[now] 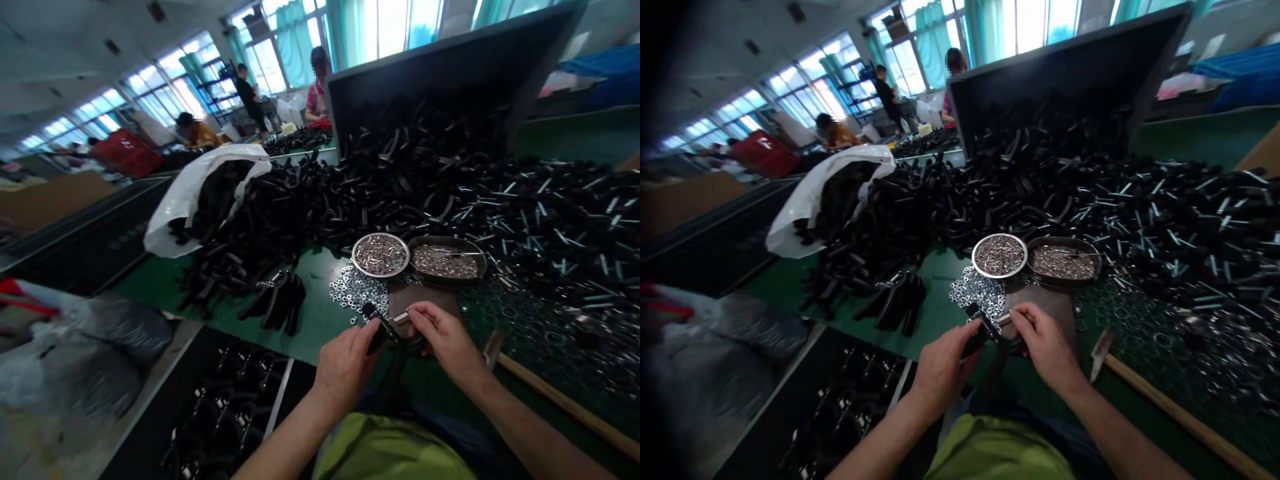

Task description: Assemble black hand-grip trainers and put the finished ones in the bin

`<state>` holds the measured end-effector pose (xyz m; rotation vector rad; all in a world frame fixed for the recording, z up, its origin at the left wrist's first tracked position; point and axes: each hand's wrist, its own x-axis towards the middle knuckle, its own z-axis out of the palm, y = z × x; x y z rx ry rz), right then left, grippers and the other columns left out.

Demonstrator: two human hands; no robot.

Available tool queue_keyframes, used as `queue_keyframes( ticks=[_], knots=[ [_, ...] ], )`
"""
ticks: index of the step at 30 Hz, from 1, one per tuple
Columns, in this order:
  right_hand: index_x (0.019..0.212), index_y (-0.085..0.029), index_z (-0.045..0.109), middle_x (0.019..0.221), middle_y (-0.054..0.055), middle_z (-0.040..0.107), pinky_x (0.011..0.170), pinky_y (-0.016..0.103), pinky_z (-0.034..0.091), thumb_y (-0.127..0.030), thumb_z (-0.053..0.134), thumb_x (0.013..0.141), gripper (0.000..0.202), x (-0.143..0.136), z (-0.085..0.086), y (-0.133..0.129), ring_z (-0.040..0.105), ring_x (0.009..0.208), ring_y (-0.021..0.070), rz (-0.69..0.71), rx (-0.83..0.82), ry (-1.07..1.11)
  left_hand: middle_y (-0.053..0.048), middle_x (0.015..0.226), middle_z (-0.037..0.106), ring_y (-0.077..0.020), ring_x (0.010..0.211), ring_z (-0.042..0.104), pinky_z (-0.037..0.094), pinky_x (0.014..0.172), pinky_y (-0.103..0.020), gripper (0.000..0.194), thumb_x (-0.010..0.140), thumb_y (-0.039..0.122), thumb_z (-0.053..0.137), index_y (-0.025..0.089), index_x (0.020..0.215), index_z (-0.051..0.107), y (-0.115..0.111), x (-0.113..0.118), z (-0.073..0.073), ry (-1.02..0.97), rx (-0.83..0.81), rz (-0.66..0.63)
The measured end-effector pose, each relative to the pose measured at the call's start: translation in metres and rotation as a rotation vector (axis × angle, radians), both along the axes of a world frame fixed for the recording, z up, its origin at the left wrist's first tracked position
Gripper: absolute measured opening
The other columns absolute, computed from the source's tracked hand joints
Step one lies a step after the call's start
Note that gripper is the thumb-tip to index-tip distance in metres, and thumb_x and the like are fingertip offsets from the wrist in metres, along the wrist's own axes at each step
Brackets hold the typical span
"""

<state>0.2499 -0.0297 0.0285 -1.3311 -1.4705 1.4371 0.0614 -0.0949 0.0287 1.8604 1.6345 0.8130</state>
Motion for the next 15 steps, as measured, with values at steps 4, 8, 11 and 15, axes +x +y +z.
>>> queue_keyframes(
  ticks=[4, 8, 11, 15],
  knots=[
    [0.08, -0.018, 0.055, 0.067, 0.0, 0.056, 0.051, 0.024, 0.045, -0.054, 0.048, 0.082, 0.037, -0.022, -0.003, 0.005, 0.054, 0.06, 0.0127, 0.049, -0.055, 0.101, -0.01, 0.103, 0.064, -0.025, 0.095, 0.059, 0.042, 0.088, -0.036, 0.043, 0.084, 0.033, 0.054, 0.026, 0.127, 0.051, -0.001, -0.019, 0.001, 0.044, 0.034, 0.048],
    [0.101, -0.018, 0.057, 0.082, 0.004, 0.061, 0.047, 0.024, 0.046, -0.058, 0.05, 0.078, 0.046, -0.043, -0.001, 0.009, 0.058, 0.063, 0.0147, 0.094, -0.112, 0.084, -0.008, 0.098, 0.065, -0.0237, 0.091, 0.06, 0.043, 0.084, -0.033, 0.046, 0.08, 0.038, 0.06, 0.024, 0.123, 0.05, 0.012, -0.071, 0.014, 0.108, 0.1, 0.259],
    [0.104, -0.018, 0.058, 0.086, 0.006, 0.061, 0.047, 0.024, 0.047, -0.054, 0.052, 0.078, 0.045, -0.058, -0.002, 0.01, 0.059, 0.071, 0.0164, 0.16, -0.074, 0.112, -0.007, 0.098, 0.064, -0.0228, 0.09, 0.059, 0.042, 0.079, -0.03, 0.03, 0.083, 0.041, 0.054, 0.023, 0.106, 0.055, 0.029, -0.133, 0.03, 0.244, 0.1, 0.422],
    [0.099, -0.018, 0.059, 0.082, 0.004, 0.059, 0.045, 0.023, 0.045, -0.05, 0.05, 0.08, 0.039, -0.09, -0.014, 0.007, 0.057, 0.067, 0.0149, 0.279, -0.081, 0.145, -0.006, 0.092, 0.064, -0.0219, 0.084, 0.058, 0.04, 0.074, -0.029, 0.025, 0.083, 0.04, 0.052, 0.021, 0.099, 0.055, 0.051, -0.202, 0.035, 0.384, -0.023, 0.523]
  ],
)
